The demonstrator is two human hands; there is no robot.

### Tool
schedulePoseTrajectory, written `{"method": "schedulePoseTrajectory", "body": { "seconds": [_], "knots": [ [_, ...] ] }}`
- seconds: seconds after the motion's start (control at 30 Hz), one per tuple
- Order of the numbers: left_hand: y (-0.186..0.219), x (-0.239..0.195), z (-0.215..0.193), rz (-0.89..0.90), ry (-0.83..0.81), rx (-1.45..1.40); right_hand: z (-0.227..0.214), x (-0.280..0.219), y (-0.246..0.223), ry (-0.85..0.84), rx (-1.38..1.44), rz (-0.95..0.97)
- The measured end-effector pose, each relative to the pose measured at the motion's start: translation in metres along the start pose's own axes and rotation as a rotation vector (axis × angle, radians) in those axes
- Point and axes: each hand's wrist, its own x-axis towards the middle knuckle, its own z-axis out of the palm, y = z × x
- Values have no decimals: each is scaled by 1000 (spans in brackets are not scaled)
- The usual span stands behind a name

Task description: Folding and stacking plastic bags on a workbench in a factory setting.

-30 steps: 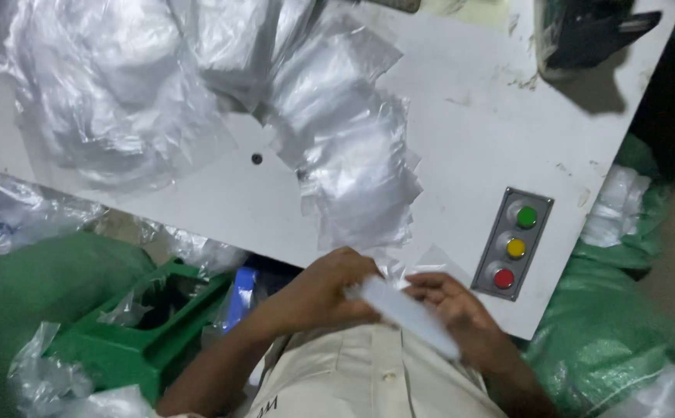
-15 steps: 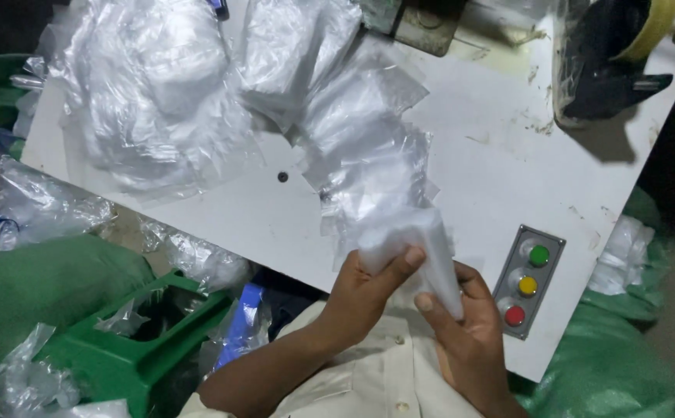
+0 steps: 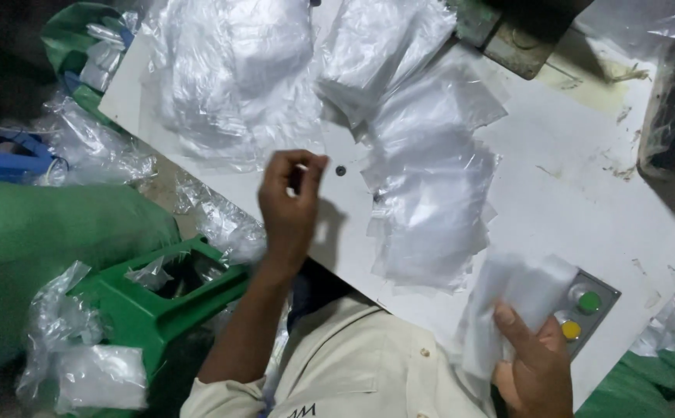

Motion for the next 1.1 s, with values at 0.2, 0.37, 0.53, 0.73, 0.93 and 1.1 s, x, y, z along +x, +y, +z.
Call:
{"method": "schedulePoseTrajectory", "body": {
  "seconds": [0.2, 0.37, 0.53, 0.73, 0.93, 1.1],
  "knots": [
    [-65, 56, -27, 155, -6, 665, 3, -12, -2, -161, -99, 390],
    [-61, 42, -18, 88, -37, 513, 17, -30, -29, -198, -392, 449],
    [-43, 22, -15, 514, -132, 768, 10, -17, -6, -44, -108, 104],
    [11, -28, 10, -168, -205, -261, 21, -22, -8, 111, 34, -273],
    [18, -80, 58, -770, -744, -720, 44, -24, -14, -267, -303, -186],
    [48, -74, 48, -576, -577, -576, 39, -18, -8, 136, -251, -423]
  ]
}}
